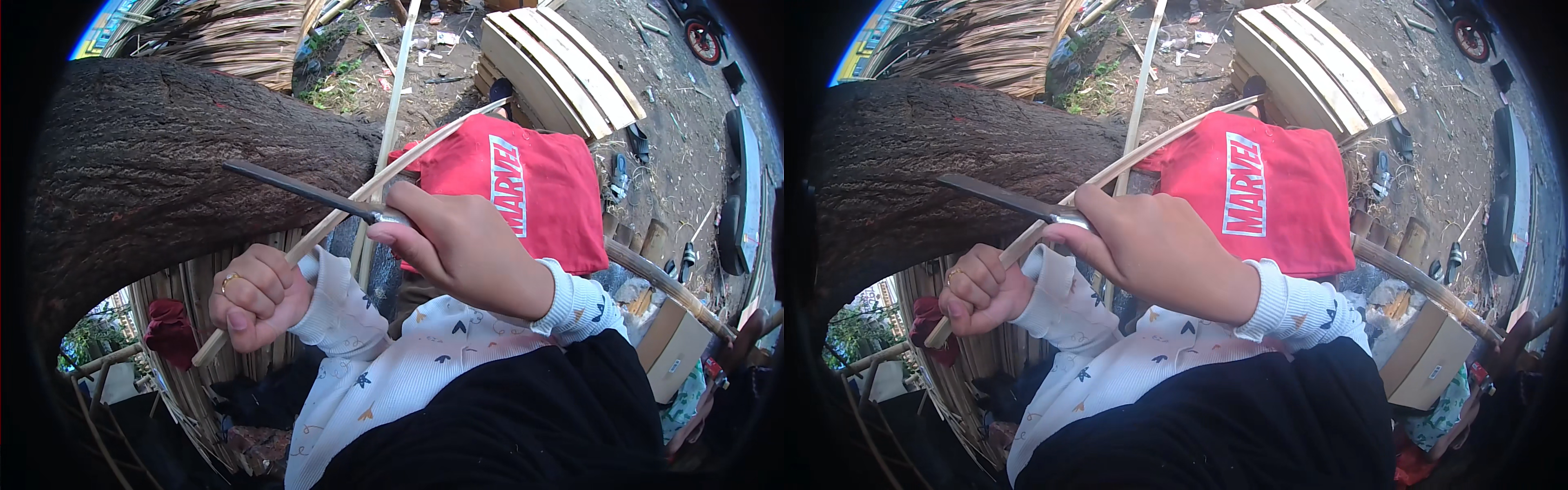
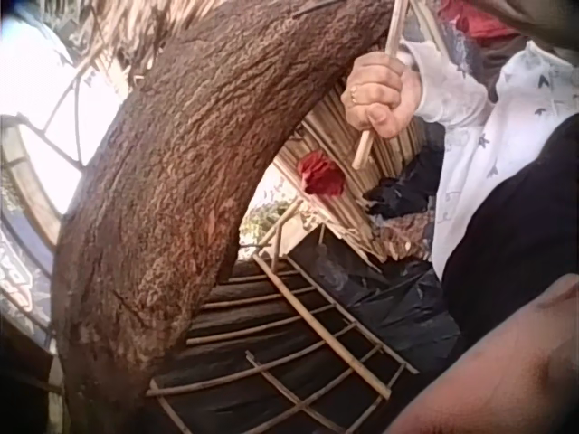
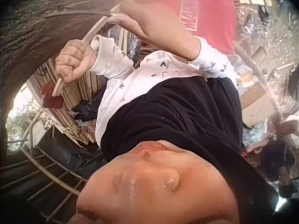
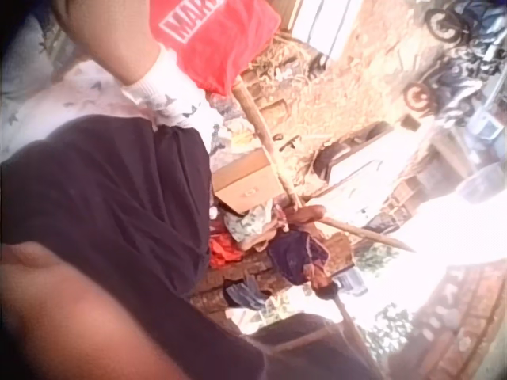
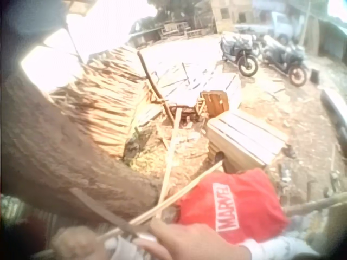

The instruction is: The person shaves a long strip of wood using a large blade and then picks up a smartphone.

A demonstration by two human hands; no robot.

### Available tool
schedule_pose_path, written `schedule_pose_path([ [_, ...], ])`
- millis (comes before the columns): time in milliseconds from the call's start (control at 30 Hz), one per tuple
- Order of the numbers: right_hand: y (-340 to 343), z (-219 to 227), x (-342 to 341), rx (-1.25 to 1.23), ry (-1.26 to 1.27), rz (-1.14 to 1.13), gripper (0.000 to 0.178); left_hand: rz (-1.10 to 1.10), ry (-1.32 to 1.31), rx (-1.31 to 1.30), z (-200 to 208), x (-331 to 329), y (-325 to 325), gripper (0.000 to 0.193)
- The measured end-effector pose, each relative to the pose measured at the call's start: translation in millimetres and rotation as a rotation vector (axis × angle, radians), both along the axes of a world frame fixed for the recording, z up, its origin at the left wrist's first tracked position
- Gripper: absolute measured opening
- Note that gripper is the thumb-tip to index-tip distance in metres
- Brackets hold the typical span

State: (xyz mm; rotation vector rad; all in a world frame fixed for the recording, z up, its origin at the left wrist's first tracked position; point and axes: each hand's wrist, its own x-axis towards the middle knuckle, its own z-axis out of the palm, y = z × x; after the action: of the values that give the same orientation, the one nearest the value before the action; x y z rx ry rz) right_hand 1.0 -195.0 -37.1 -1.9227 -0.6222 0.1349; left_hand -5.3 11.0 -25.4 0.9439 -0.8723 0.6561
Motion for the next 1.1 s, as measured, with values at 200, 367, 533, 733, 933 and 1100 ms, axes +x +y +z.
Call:
schedule_pose_path([
  [200, 14.3, -61.0, 11.9, -0.008, 0.103, -0.165, 0.028, 0.160, 0.043, -0.013, -0.2, 4.6, -6.0, 0.031],
  [367, 4.3, -33.7, 8.8, -0.095, 0.088, -0.138, 0.029, 0.077, 0.045, 0.023, -0.9, -1.8, -2.6, 0.031],
  [533, -7.8, 0.0, -3.9, 0.187, -0.078, -0.263, 0.029, 0.100, 0.058, 0.000, 0.5, -2.2, -3.9, 0.032],
  [733, 11.6, -37.8, -9.3, -0.173, 0.059, -0.176, 0.031, 0.212, 0.103, 0.003, 4.7, 0.2, -11.3, 0.033],
  [933, 13.3, -32.1, -9.2, -0.199, -0.013, -0.260, 0.033, 0.254, 0.189, -0.050, 8.2, 5.6, -22.0, 0.034],
  [1100, -3.6, -39.5, -4.7, -0.228, -0.101, -0.215, 0.031, 0.184, 0.076, -0.013, 13.1, 2.1, -32.5, 0.034],
])
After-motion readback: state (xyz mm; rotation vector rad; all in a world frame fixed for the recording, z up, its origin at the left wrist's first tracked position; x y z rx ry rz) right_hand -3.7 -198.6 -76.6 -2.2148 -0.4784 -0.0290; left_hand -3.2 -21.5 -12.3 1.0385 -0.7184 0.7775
